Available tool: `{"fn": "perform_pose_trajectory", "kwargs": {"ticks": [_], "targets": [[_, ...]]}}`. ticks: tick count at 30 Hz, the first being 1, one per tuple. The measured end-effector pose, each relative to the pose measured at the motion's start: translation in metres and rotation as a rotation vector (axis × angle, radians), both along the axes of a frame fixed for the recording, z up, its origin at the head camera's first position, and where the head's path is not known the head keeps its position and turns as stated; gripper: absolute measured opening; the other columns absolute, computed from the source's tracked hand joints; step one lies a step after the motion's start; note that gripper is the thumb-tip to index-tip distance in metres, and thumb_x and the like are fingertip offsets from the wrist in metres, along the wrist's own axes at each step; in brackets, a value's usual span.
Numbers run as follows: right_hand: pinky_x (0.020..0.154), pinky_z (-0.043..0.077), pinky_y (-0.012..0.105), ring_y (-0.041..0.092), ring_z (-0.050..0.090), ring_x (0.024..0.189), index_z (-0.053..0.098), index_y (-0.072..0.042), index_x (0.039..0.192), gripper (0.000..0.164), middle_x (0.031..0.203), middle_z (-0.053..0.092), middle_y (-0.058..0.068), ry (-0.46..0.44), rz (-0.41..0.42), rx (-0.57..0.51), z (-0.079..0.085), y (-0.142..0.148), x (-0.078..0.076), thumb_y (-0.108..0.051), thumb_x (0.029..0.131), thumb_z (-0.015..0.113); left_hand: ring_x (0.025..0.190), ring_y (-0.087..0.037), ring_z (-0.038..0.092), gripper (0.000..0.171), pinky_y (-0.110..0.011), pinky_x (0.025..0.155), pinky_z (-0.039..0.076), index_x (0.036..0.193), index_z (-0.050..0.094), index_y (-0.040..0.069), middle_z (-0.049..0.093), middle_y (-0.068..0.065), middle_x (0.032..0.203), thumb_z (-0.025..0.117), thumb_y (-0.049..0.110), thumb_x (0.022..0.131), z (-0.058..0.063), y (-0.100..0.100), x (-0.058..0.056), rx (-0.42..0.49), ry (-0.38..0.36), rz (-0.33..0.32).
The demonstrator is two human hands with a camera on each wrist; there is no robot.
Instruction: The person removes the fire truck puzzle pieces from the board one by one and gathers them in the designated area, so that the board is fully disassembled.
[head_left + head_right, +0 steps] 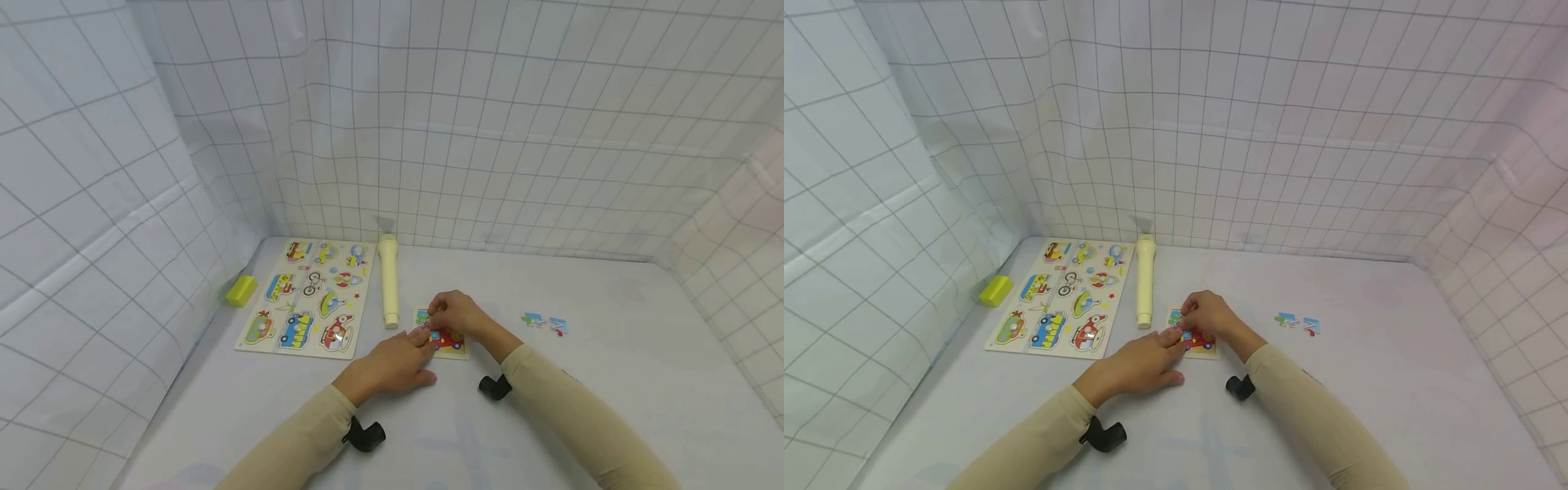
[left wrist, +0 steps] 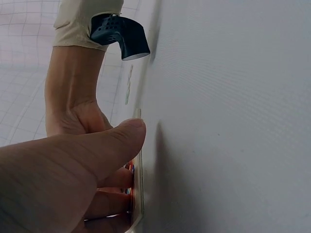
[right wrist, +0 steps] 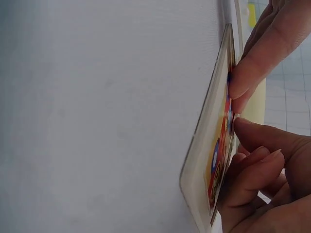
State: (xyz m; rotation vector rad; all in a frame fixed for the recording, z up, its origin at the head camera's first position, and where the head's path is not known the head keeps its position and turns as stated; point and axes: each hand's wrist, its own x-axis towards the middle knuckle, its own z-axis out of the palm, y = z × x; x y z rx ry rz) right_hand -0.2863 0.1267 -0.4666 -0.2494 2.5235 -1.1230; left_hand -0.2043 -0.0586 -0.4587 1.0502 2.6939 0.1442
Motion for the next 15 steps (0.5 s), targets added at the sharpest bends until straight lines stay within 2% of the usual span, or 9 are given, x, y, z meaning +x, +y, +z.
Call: {"fn": "perform_pose_trajectory", "kwargs": {"ticks": [8, 15], "targets": [[0.068, 0.05, 0.026, 0.017, 0.058, 0.08, 0.073, -0.011, 0.092, 0.005, 0.088, 0.068, 0.001, 0.025, 0.05, 0.03, 0.0033, -0.0007, 0.0026, -0.012, 0.088, 0.076, 0.153, -0.021, 0.03, 0.065, -0.041, 0.123, 0.03, 0.15, 0.049, 0.005, 0.035, -0.014, 0.163, 0.061, 0.045, 0.101, 0.0033, -0.0005, 0.001, 0.006, -0.006, -0.001], [0.066, 0.049, 0.026, 0.016, 0.057, 0.078, 0.072, -0.01, 0.089, 0.004, 0.085, 0.066, 0.0, 0.044, 0.102, 0.05, -0.0003, -0.0009, 0.0006, -0.014, 0.09, 0.074, 0.153, -0.023, 0.03, 0.066, -0.042, 0.122, 0.03, 0.151, 0.048, 0.004, 0.035, -0.015, 0.163, 0.062, 0.045, 0.101, 0.0023, -0.0002, 0.0021, 0.007, -0.014, 0.0]]}}
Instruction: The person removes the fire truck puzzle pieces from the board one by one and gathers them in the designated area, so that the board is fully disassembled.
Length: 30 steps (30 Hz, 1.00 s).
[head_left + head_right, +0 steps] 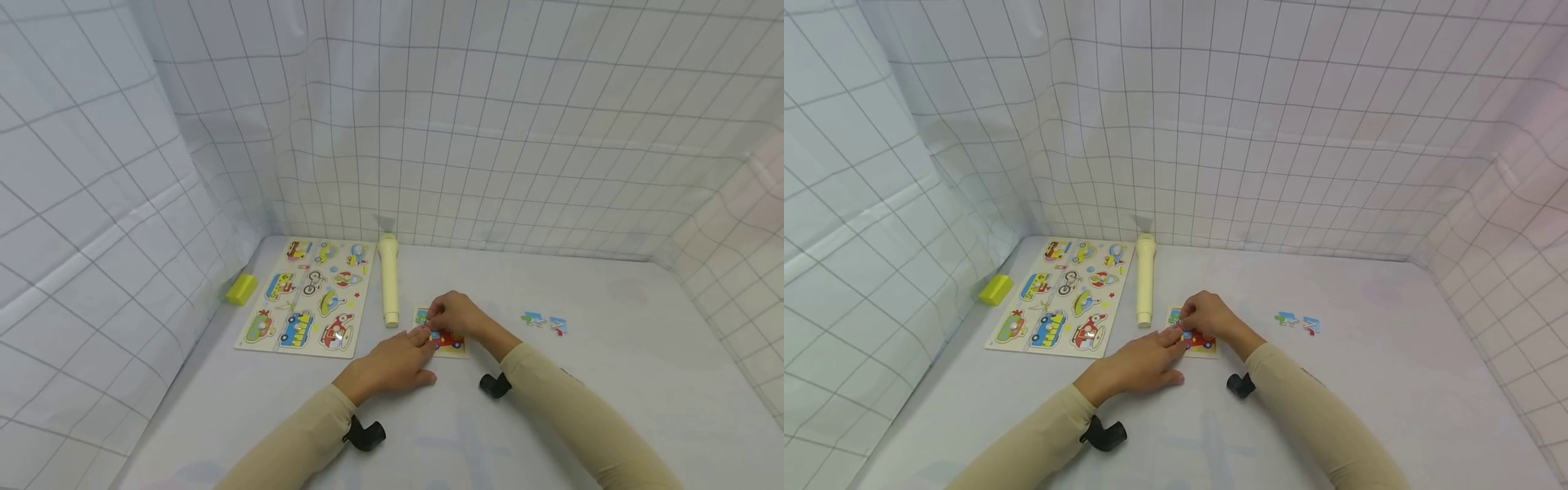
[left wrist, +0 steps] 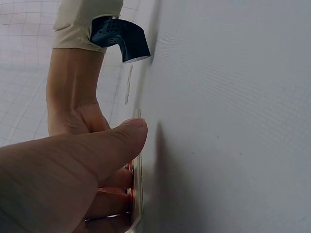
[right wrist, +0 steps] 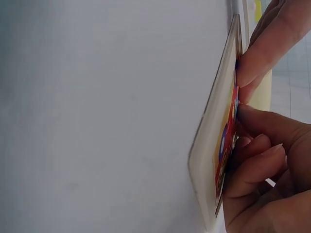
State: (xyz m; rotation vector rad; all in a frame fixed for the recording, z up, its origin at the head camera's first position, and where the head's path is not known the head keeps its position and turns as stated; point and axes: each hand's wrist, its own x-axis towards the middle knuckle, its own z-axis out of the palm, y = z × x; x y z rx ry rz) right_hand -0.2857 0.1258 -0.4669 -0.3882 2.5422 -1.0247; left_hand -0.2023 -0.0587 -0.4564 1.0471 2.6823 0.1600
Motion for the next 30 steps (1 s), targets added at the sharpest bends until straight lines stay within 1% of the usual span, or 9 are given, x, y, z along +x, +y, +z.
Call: {"fn": "perform_pose_trajectory", "kwargs": {"ticks": [4, 7, 11, 16, 19, 22, 26, 30], "targets": [[0.067, 0.049, 0.027, 0.014, 0.058, 0.078, 0.071, -0.012, 0.09, 0.006, 0.085, 0.066, -0.001, 0.016, 0.046, -0.018, -0.002, 0.007, -0.003, -0.017, 0.091, 0.074, 0.151, -0.023, 0.033, 0.065, -0.042, 0.122, 0.032, 0.15, 0.049, 0.004, 0.037, -0.015, 0.162, 0.063, 0.045, 0.1, -0.002, 0.001, 0.0, -0.001, 0.014, -0.006], [0.069, 0.049, 0.029, 0.015, 0.058, 0.079, 0.071, -0.013, 0.091, 0.009, 0.086, 0.066, -0.001, 0.044, 0.078, -0.056, 0.001, 0.021, -0.005, -0.021, 0.092, 0.075, 0.152, -0.023, 0.032, 0.066, -0.041, 0.122, 0.03, 0.151, 0.048, 0.006, 0.038, -0.013, 0.162, 0.062, 0.046, 0.101, -0.002, 0.001, -0.001, -0.012, 0.005, 0.002], [0.067, 0.049, 0.031, 0.018, 0.056, 0.08, 0.07, -0.014, 0.094, 0.01, 0.089, 0.065, 0.0, 0.092, 0.072, -0.074, 0.01, 0.06, -0.004, -0.023, 0.093, 0.074, 0.152, -0.022, 0.032, 0.067, -0.04, 0.123, 0.029, 0.153, 0.047, 0.008, 0.037, -0.01, 0.163, 0.062, 0.047, 0.1, -0.002, 0.002, -0.001, -0.017, -0.009, 0.019], [0.065, 0.047, 0.031, 0.02, 0.054, 0.079, 0.069, -0.012, 0.094, 0.007, 0.088, 0.062, 0.001, 0.142, 0.015, 0.008, 0.012, 0.118, 0.001, -0.018, 0.094, 0.072, 0.152, -0.021, 0.033, 0.065, -0.039, 0.123, 0.029, 0.151, 0.049, 0.009, 0.039, -0.009, 0.162, 0.063, 0.045, 0.1, -0.002, 0.002, 0.001, -0.018, -0.009, 0.032], [0.066, 0.046, 0.03, 0.019, 0.053, 0.079, 0.069, -0.011, 0.092, 0.005, 0.085, 0.062, 0.0, 0.172, 0.001, 0.064, 0.009, 0.141, 0.003, -0.015, 0.094, 0.071, 0.151, -0.022, 0.034, 0.063, -0.039, 0.123, 0.03, 0.15, 0.05, 0.008, 0.04, -0.01, 0.161, 0.063, 0.044, 0.1, -0.001, 0.001, 0.002, -0.022, 0.004, 0.027], [0.068, 0.046, 0.03, 0.018, 0.054, 0.079, 0.07, -0.011, 0.09, 0.004, 0.085, 0.064, 0.0, 0.186, 0.017, 0.095, 0.005, 0.149, 0.004, -0.013, 0.094, 0.071, 0.151, -0.022, 0.034, 0.063, -0.039, 0.123, 0.03, 0.15, 0.05, 0.008, 0.041, -0.01, 0.161, 0.062, 0.044, 0.1, 0.0, 0.001, 0.003, -0.025, 0.01, 0.02], [0.071, 0.048, 0.031, 0.017, 0.055, 0.08, 0.071, -0.009, 0.089, 0.005, 0.087, 0.066, 0.0, 0.209, 0.043, 0.131, 0.005, 0.149, 0.004, -0.011, 0.093, 0.071, 0.152, -0.021, 0.033, 0.062, -0.039, 0.123, 0.029, 0.151, 0.049, 0.009, 0.039, -0.009, 0.162, 0.061, 0.044, 0.101, 0.0, 0.001, 0.003, -0.024, 0.001, 0.019], [0.072, 0.048, 0.032, 0.017, 0.055, 0.081, 0.07, -0.008, 0.088, 0.005, 0.087, 0.066, 0.001, 0.238, 0.02, 0.158, 0.008, 0.147, 0.006, -0.008, 0.093, 0.071, 0.153, -0.021, 0.031, 0.063, -0.039, 0.123, 0.029, 0.152, 0.048, 0.01, 0.038, -0.008, 0.163, 0.06, 0.044, 0.102, -0.002, 0.001, 0.002, -0.022, -0.011, 0.026]]}}
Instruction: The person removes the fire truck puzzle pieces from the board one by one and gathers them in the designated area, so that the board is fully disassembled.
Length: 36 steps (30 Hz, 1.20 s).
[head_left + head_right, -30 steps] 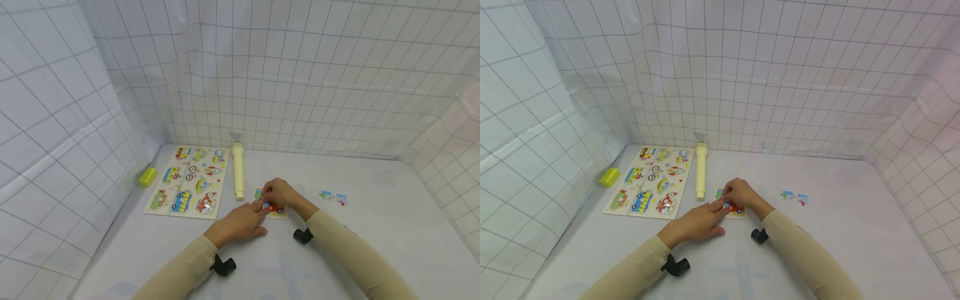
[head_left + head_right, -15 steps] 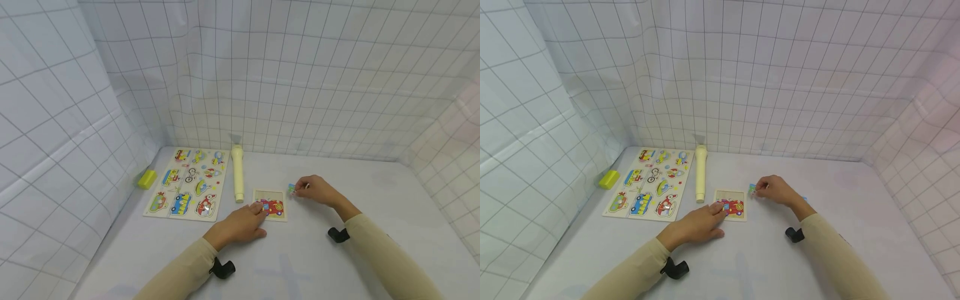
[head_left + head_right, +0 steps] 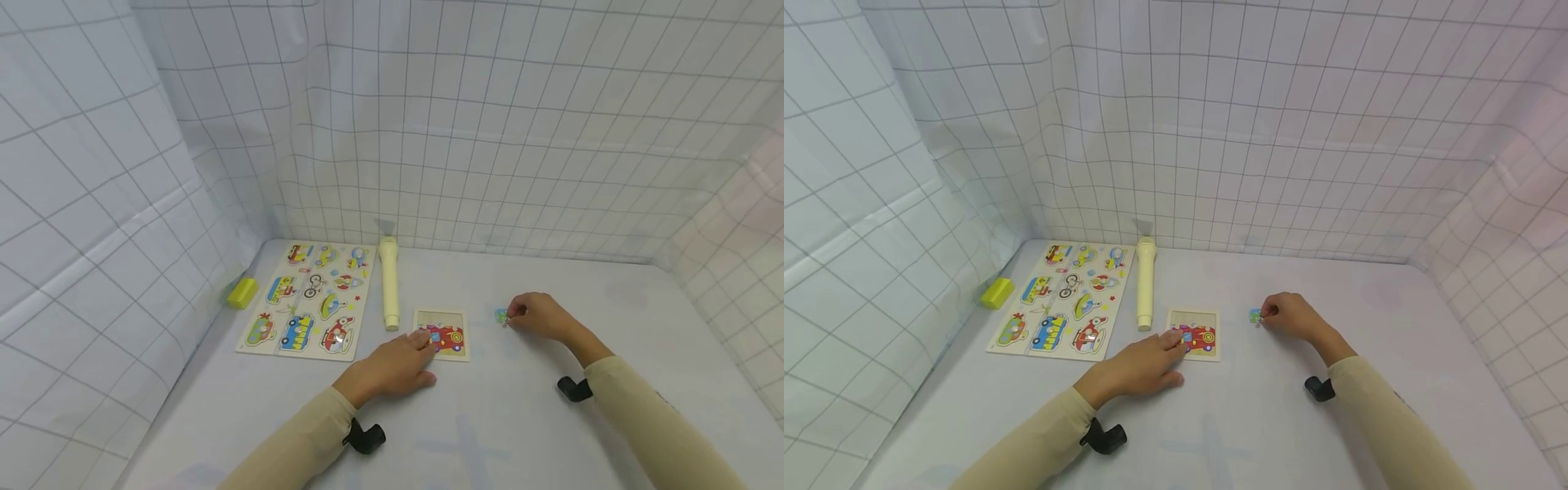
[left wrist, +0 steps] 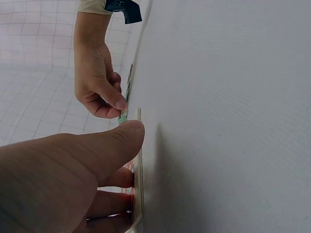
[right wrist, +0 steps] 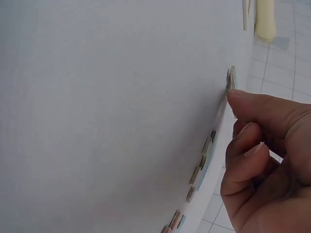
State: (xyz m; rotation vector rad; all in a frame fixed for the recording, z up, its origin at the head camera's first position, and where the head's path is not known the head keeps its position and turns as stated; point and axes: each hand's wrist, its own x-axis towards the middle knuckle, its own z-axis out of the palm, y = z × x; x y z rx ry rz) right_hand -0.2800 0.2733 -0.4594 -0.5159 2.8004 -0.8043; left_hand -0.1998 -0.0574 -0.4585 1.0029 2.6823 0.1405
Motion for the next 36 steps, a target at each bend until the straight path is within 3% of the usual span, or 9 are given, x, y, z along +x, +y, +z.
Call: {"fn": "perform_pose_trajectory", "kwargs": {"ticks": [9, 14, 18, 22, 25, 36], "targets": [[0.073, 0.047, 0.033, 0.018, 0.056, 0.081, 0.07, -0.004, 0.089, 0.005, 0.086, 0.066, 0.003, 0.044, -0.015, 0.002, 0.006, -0.003, 0.006, -0.004, 0.092, 0.066, 0.152, -0.022, 0.033, 0.062, -0.039, 0.123, 0.029, 0.15, 0.05, 0.008, 0.038, -0.01, 0.162, 0.061, 0.044, 0.101, 0.001, 0.001, 0.001, -0.006, 0.008, 0.005], [0.069, 0.046, 0.032, 0.019, 0.054, 0.08, 0.069, -0.004, 0.093, 0.004, 0.087, 0.065, 0.004, 0.024, -0.049, -0.028, 0.006, -0.007, 0.006, -0.006, 0.093, 0.067, 0.152, -0.022, 0.033, 0.062, -0.039, 0.123, 0.029, 0.15, 0.05, 0.008, 0.039, -0.01, 0.162, 0.061, 0.044, 0.101, 0.002, 0.001, 0.001, -0.003, 0.008, 0.004], [0.067, 0.048, 0.03, 0.019, 0.055, 0.08, 0.07, -0.007, 0.098, 0.006, 0.089, 0.064, 0.004, -0.082, -0.057, -0.12, 0.003, -0.024, 0.009, -0.012, 0.094, 0.069, 0.151, -0.022, 0.034, 0.062, -0.039, 0.123, 0.03, 0.149, 0.051, 0.008, 0.041, -0.01, 0.161, 0.062, 0.044, 0.101, 0.003, 0.001, 0.001, -0.001, 0.018, -0.001], [0.056, 0.045, 0.027, 0.017, 0.052, 0.069, 0.071, -0.007, 0.104, 0.013, 0.088, 0.061, 0.004, -0.251, -0.053, -0.257, -0.002, -0.049, 0.016, -0.016, 0.095, 0.069, 0.151, -0.021, 0.034, 0.061, -0.039, 0.123, 0.029, 0.15, 0.051, 0.009, 0.041, -0.009, 0.161, 0.061, 0.045, 0.101, 0.002, 0.001, 0.001, -0.001, 0.021, 0.003], [0.052, 0.04, 0.025, 0.016, 0.049, 0.061, 0.071, -0.007, 0.108, 0.016, 0.083, 0.059, 0.003, -0.32, -0.058, -0.316, -0.008, -0.066, 0.019, -0.015, 0.094, 0.07, 0.151, -0.021, 0.035, 0.06, -0.038, 0.123, 0.03, 0.149, 0.052, 0.01, 0.042, -0.009, 0.16, 0.06, 0.045, 0.102, 0.002, 0.003, 0.0, -0.006, 0.039, -0.006], [0.049, 0.04, 0.028, 0.015, 0.047, 0.05, 0.069, -0.008, 0.106, 0.02, 0.076, 0.056, 0.004, -0.233, -0.093, -0.231, -0.01, -0.09, 0.027, -0.01, 0.087, 0.076, 0.143, -0.021, 0.045, 0.055, -0.044, 0.121, 0.032, 0.145, 0.057, 0.015, 0.053, -0.006, 0.147, 0.061, 0.047, 0.1, 0.002, 0.006, -0.001, -0.065, 0.154, -0.034]]}}
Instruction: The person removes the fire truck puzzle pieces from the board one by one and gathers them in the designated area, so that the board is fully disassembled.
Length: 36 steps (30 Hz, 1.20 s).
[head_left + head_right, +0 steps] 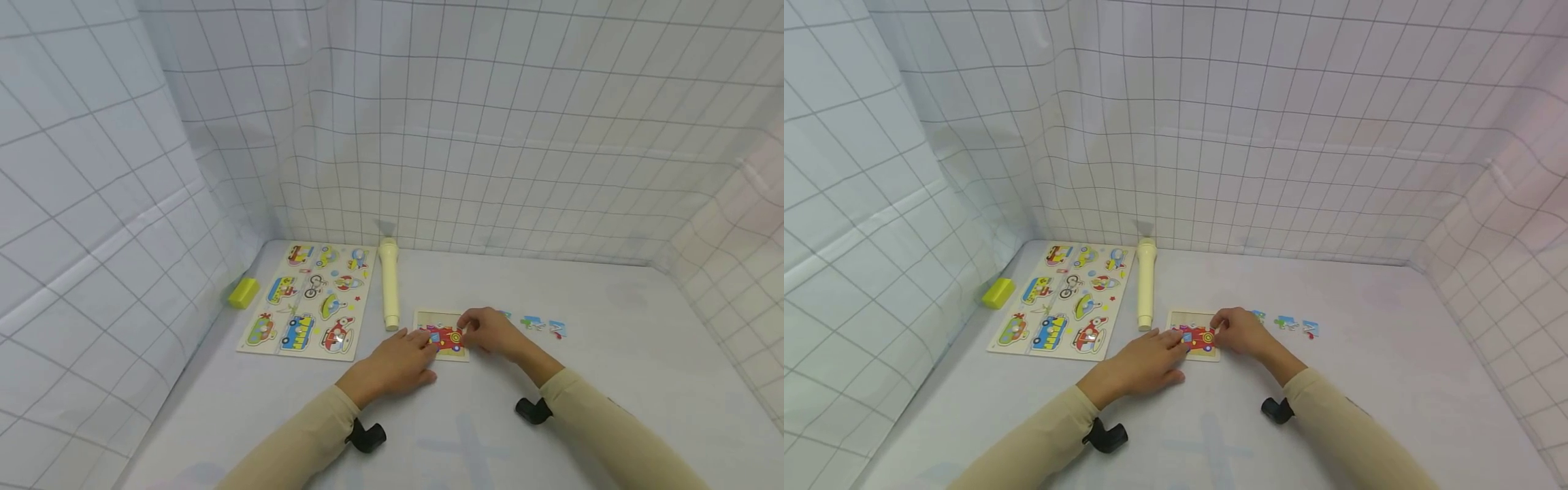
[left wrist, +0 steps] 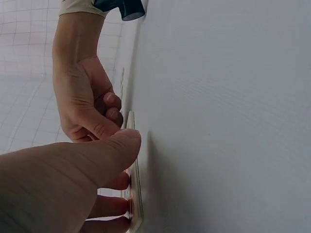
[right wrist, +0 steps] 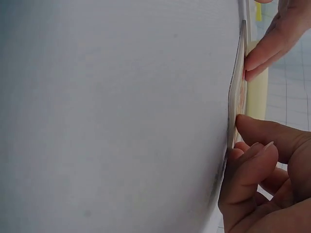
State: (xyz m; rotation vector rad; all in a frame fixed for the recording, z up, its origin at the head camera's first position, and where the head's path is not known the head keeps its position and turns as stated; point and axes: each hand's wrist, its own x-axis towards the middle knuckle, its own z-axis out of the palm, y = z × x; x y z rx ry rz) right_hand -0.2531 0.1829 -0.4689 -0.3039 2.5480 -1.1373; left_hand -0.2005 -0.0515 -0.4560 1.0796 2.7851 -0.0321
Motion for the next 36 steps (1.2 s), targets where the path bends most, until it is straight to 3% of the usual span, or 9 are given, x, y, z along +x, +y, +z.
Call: {"fn": "perform_pose_trajectory", "kwargs": {"ticks": [5, 13, 22, 29, 36], "targets": [[0.049, 0.039, 0.026, 0.014, 0.047, 0.051, 0.07, -0.008, 0.104, 0.021, 0.075, 0.056, 0.003, 0.001, -0.019, 0.006, 0.002, -0.003, 0.0, -0.009, 0.085, 0.077, 0.148, -0.025, 0.04, 0.059, -0.044, 0.122, 0.031, 0.147, 0.055, 0.016, 0.046, -0.009, 0.156, 0.06, 0.051, 0.1, 0.001, 0.006, 0.0, -0.007, 0.021, -0.004], [0.05, 0.044, 0.027, 0.014, 0.051, 0.055, 0.071, -0.005, 0.107, 0.023, 0.082, 0.059, 0.004, 0.03, -0.007, 0.057, 0.004, -0.006, -0.001, -0.008, 0.085, 0.077, 0.155, -0.027, 0.025, 0.067, -0.047, 0.124, 0.026, 0.157, 0.042, 0.024, 0.03, -0.012, 0.166, 0.059, 0.054, 0.099, -0.004, 0.017, -0.001, 0.025, -0.101, 0.013], [0.05, 0.04, 0.024, 0.012, 0.047, 0.053, 0.068, -0.004, 0.093, 0.005, 0.072, 0.058, 0.003, -0.055, -0.025, -0.113, 0.002, -0.006, -0.011, -0.008, 0.092, 0.07, 0.155, -0.025, 0.026, 0.062, -0.049, 0.122, 0.029, 0.156, 0.043, 0.028, 0.03, -0.011, 0.166, 0.058, 0.051, 0.101, -0.002, 0.014, -0.002, 0.026, -0.146, 0.034], [0.054, 0.048, 0.025, 0.015, 0.055, 0.059, 0.066, -0.003, 0.097, 0.006, 0.082, 0.062, 0.005, -0.11, -0.069, -0.164, 0.001, -0.004, -0.008, -0.008, 0.095, 0.068, 0.154, -0.025, 0.026, 0.063, -0.047, 0.122, 0.03, 0.157, 0.042, 0.028, 0.03, -0.012, 0.166, 0.058, 0.05, 0.101, -0.002, 0.015, -0.001, 0.029, -0.155, 0.032], [0.057, 0.048, 0.026, 0.014, 0.053, 0.064, 0.064, 0.0, 0.109, 0.02, 0.081, 0.06, 0.007, -0.157, -0.175, -0.32, 0.002, 0.023, -0.002, -0.015, 0.097, 0.069, 0.154, -0.025, 0.028, 0.06, -0.048, 0.121, 0.031, 0.156, 0.044, 0.028, 0.032, -0.011, 0.165, 0.059, 0.048, 0.101, -0.002, 0.016, -0.001, 0.04, -0.141, 0.022]]}}
